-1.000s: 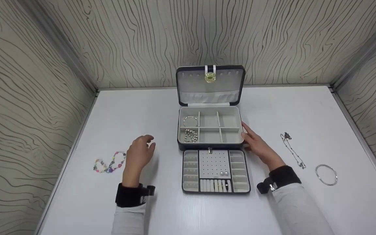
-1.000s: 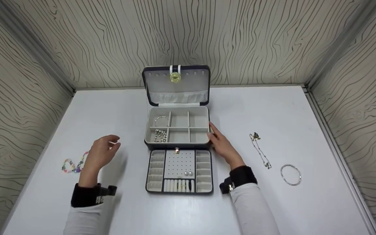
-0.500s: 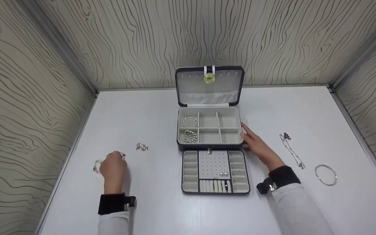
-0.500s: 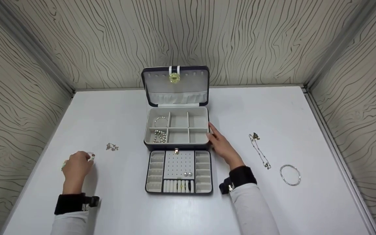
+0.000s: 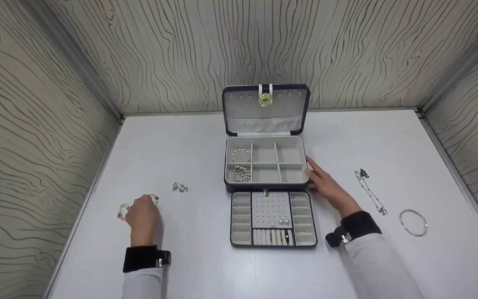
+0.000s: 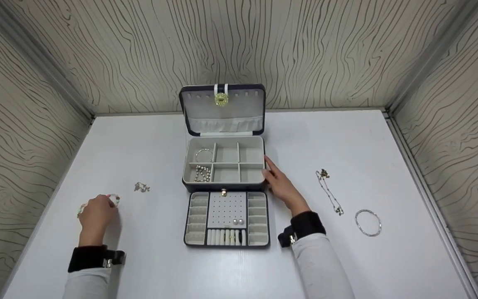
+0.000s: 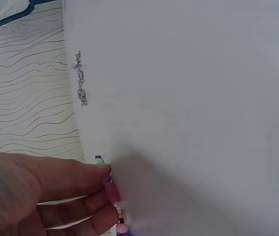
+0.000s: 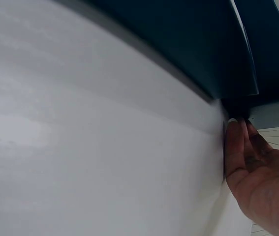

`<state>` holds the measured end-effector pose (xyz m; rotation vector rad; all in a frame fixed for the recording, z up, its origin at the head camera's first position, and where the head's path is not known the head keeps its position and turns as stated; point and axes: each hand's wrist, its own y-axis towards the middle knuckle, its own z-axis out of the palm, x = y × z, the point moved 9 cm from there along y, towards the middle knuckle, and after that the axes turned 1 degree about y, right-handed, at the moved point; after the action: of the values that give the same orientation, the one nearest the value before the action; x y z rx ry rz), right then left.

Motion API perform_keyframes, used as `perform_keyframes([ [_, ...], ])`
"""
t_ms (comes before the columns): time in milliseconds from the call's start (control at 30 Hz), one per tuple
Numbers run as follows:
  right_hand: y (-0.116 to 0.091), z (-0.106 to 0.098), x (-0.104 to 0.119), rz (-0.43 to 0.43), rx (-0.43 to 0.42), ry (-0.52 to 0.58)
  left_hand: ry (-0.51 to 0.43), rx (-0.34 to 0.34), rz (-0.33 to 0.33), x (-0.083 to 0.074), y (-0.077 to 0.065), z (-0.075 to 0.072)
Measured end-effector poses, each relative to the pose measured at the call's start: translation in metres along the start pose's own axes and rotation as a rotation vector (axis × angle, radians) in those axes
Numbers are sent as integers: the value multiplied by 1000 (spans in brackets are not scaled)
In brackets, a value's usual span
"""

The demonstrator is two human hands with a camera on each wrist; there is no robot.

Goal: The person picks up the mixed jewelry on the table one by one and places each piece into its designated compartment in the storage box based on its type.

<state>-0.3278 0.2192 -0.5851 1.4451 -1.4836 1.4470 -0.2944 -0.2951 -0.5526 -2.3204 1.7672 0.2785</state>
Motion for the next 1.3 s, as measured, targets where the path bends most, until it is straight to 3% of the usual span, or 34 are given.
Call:
perform_keyframes([
  [633, -1, 0, 2, -26, -8, -3, -22, -25, -14, 3, 0, 0],
  [1000, 0, -1, 0, -13, -13, -15, -22, -163, -37, -1, -5, -18],
  [1167, 0, -1, 0, -1, -18, -18, -65, -290, -58, -5, -10, -39],
  [1300, -1, -1, 1, -9, -14, -10, -114, -394, -25, -14, -16, -60],
])
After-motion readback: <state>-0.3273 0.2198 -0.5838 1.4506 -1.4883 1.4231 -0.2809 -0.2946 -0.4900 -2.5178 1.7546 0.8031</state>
